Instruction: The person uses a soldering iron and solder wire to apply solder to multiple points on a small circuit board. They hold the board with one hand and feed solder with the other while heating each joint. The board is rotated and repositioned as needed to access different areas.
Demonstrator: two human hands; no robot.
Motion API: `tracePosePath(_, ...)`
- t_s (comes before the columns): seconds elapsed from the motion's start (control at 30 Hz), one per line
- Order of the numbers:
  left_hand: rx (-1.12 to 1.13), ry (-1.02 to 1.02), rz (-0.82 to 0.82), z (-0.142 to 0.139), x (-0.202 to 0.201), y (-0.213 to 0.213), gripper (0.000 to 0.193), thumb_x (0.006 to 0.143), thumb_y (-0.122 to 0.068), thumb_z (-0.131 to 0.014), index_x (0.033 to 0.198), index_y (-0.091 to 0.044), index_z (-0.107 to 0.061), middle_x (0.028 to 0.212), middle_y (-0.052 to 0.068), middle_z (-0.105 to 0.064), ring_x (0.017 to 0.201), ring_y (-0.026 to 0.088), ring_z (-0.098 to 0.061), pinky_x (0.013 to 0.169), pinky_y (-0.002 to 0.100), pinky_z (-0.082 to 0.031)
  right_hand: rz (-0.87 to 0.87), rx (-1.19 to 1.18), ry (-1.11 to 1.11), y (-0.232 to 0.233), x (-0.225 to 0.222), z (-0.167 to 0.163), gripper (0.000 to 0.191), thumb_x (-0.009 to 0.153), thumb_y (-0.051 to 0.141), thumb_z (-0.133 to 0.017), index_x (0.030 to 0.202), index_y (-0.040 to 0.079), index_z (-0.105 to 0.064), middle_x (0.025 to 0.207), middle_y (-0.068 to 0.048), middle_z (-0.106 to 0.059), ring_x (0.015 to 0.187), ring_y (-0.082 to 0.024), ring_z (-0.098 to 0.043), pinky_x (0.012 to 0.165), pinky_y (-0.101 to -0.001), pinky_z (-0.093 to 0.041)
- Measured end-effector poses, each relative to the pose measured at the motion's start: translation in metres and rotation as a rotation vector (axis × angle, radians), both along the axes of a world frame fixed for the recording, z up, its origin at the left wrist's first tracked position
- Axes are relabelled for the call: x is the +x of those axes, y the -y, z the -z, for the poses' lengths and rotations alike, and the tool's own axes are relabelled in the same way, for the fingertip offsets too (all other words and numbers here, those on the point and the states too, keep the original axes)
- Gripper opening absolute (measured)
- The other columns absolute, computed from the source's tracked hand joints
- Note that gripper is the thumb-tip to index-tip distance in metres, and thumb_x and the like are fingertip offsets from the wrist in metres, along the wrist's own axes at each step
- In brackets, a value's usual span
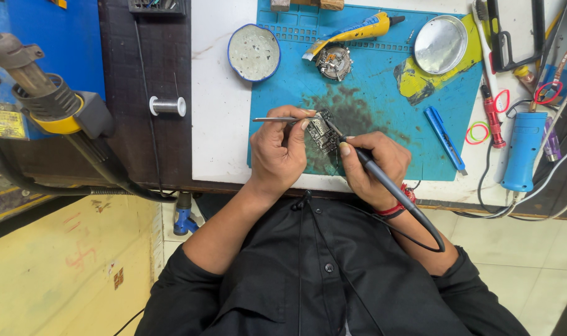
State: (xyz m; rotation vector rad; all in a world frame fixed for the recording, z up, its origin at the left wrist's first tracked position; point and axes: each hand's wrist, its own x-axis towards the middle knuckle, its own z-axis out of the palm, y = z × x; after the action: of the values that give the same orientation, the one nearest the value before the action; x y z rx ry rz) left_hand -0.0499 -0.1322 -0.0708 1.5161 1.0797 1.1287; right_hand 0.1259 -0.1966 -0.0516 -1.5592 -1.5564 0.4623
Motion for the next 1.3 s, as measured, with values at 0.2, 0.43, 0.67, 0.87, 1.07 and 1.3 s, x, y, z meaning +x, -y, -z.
tracePosePath(0.2,-0.006,0.006,0.007,0.0009,-0.0005,-0.0001,0.012,0.106,0.002,-0.062,0.116,-0.004,-0.058,0.108,0.007,-0.077,0.066,0.002,-0.058,0.059,0.02,-0.048,-0.013,0.004,0.013,0.0,0.0007,-0.0015,0.011,0.093,0.005,-0.078,0.095,0.002,-0.067,0.081,-0.009,-0.07,0.065,-0.02,-0.065,0.061,-0.031,-0.047)
tracePosePath(0.43,-0.005,0.003,0.002,-0.0001,-0.0006,0.0,0.012,0.106,0.003,-0.062,0.116,-0.004,-0.059,0.109,0.006,-0.076,0.068,0.002,-0.059,0.06,0.021,-0.049,-0.01,0.012,0.011,-0.0002,-0.0001,-0.0011,0.011,0.093,0.005,-0.078,0.096,0.002,-0.068,0.082,-0.01,-0.07,0.066,-0.021,-0.066,0.062,-0.0315,-0.048)
tracePosePath(0.67,0.005,-0.009,-0.004,-0.0004,0.0,-0.0004,0.012,0.105,0.003,-0.062,0.115,-0.004,-0.059,0.108,0.006,-0.076,0.065,0.002,-0.057,0.059,0.02,-0.047,-0.012,0.018,0.013,-0.0002,0.0,-0.001,0.011,0.093,0.005,-0.078,0.095,0.002,-0.068,0.083,-0.01,-0.07,0.067,-0.021,-0.067,0.062,-0.0315,-0.048)
tracePosePath(0.87,-0.003,-0.004,0.0,0.0013,0.0,-0.0006,0.013,0.105,0.003,-0.062,0.115,-0.004,-0.059,0.108,0.006,-0.076,0.066,0.002,-0.058,0.059,0.02,-0.048,-0.015,0.021,0.012,-0.0001,0.0,-0.0013,0.011,0.093,0.005,-0.078,0.095,0.002,-0.068,0.084,-0.01,-0.07,0.067,-0.021,-0.067,0.061,-0.0316,-0.048)
tracePosePath(1.07,-0.01,-0.002,-0.008,0.0012,0.0006,-0.0002,0.012,0.105,0.003,-0.062,0.115,-0.004,-0.059,0.108,0.006,-0.077,0.067,0.002,-0.058,0.06,0.02,-0.048,-0.012,0.014,0.012,-0.0005,-0.0001,-0.0015,0.011,0.093,0.005,-0.079,0.096,0.002,-0.068,0.083,-0.01,-0.07,0.066,-0.021,-0.066,0.061,-0.0318,-0.047)
tracePosePath(1.3,-0.009,-0.004,-0.007,0.0001,0.0006,-0.0006,0.012,0.105,0.003,-0.062,0.115,-0.004,-0.059,0.108,0.006,-0.076,0.068,0.002,-0.059,0.061,0.02,-0.049,0.001,0.004,0.008,-0.0009,-0.0006,-0.0022,0.01,0.092,0.005,-0.079,0.094,0.002,-0.069,0.081,-0.01,-0.07,0.065,-0.021,-0.066,0.06,-0.0318,-0.047)
